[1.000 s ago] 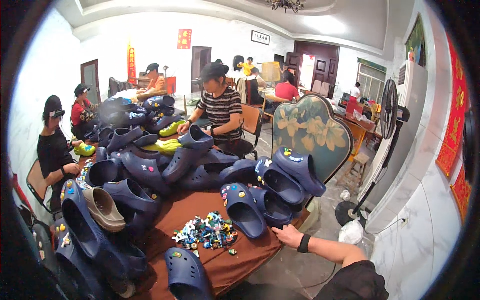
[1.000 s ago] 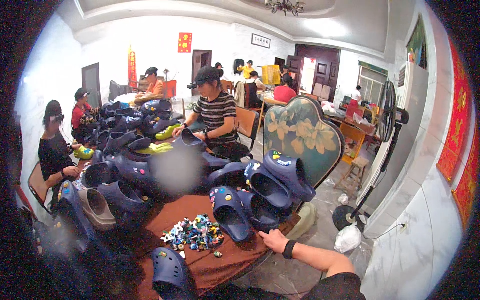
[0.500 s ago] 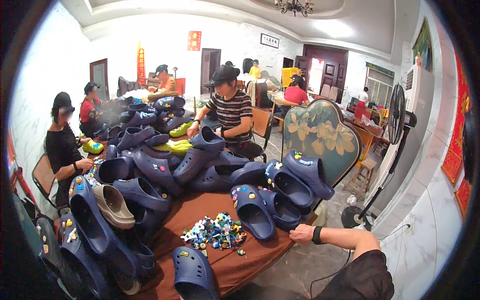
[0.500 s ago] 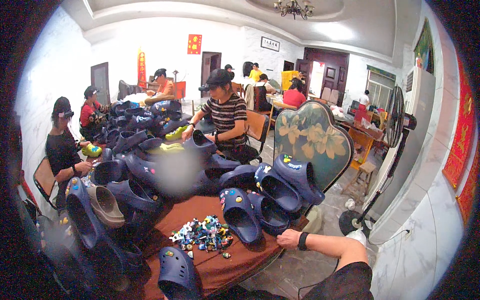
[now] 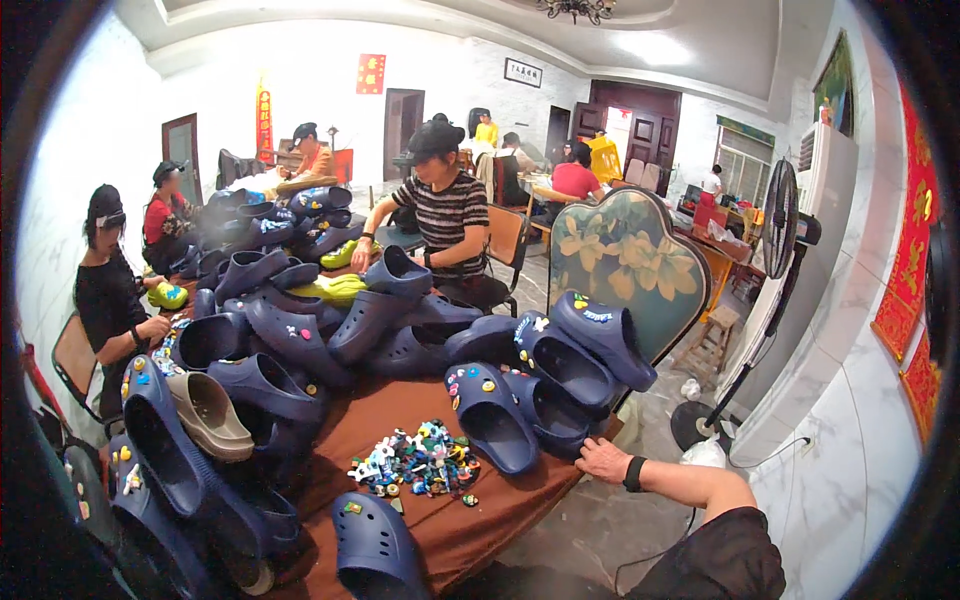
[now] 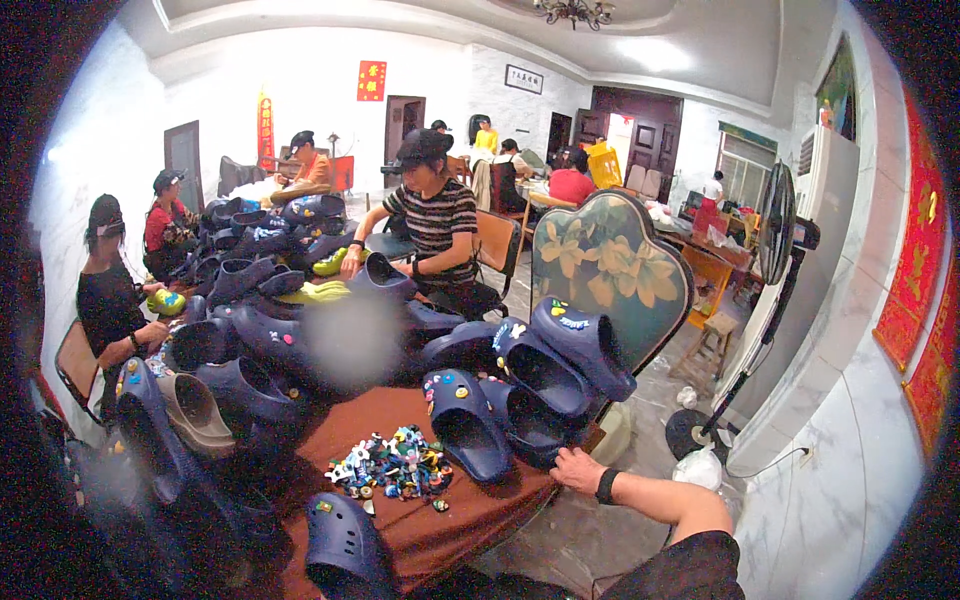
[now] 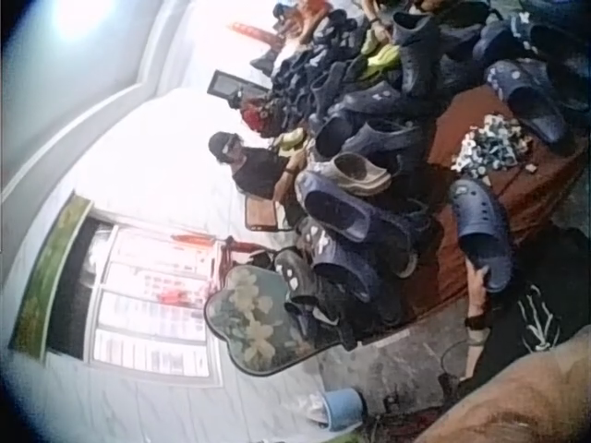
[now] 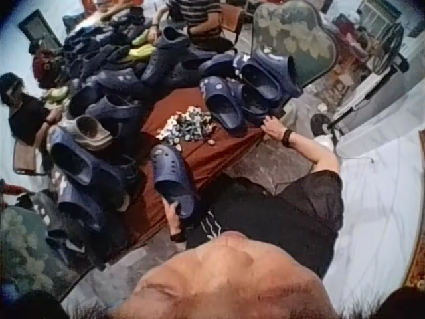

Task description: Attaching decorative charms into the holes of blue clogs.

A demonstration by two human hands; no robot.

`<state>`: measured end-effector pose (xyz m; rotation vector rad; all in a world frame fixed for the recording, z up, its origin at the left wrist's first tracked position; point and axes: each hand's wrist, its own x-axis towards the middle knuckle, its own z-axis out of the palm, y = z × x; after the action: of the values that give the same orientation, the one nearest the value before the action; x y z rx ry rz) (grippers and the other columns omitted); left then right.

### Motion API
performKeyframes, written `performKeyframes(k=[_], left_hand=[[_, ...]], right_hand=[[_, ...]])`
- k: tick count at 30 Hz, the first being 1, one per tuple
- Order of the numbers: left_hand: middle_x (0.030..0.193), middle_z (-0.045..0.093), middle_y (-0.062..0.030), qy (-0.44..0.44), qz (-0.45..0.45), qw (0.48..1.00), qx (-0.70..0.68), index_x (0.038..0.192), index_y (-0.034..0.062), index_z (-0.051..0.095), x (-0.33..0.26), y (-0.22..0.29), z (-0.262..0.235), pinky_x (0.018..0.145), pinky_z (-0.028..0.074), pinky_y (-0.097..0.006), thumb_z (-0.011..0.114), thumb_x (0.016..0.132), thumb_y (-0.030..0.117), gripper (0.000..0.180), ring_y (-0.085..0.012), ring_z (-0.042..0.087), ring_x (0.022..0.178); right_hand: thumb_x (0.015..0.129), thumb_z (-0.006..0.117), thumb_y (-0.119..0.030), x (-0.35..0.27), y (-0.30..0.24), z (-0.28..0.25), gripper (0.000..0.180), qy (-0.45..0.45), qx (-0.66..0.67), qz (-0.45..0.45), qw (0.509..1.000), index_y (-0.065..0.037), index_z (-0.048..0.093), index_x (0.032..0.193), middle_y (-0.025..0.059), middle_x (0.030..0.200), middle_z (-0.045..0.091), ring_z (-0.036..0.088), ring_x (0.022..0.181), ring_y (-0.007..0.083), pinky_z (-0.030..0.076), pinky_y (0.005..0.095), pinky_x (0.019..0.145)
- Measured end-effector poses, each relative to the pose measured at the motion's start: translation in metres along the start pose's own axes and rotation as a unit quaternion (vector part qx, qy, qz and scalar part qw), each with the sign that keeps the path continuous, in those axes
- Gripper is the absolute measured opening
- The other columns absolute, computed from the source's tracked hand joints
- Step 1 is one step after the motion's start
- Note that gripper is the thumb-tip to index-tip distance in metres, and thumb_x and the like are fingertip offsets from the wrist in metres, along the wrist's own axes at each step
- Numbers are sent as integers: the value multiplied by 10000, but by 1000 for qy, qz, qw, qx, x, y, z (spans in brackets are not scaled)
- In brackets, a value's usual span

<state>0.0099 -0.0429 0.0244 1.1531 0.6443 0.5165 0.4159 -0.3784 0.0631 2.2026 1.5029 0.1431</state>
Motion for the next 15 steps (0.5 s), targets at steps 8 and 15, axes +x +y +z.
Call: performKeyframes(k=[8,15], left_hand=[[1579,208,-178,-12,0,1000,6,1502,-85,208,-3,10,5,1161,147,-306,542,872,158,754,-264,197,1447],[1577,213,-178,-11,2,1000,17,1505,-81,206,-8,19,3,1160,146,-306,544,869,161,760,-265,199,1445]], right_hand=[[750,629,-190,-1,16,22,175,115,64,-93,987,-109,583,898,60,927,519,509,957,262,457,393,798],[714,650,-188,-4,23,56,212,88,108,14,990,-78,535,853,64,888,528,548,919,254,519,376,633]])
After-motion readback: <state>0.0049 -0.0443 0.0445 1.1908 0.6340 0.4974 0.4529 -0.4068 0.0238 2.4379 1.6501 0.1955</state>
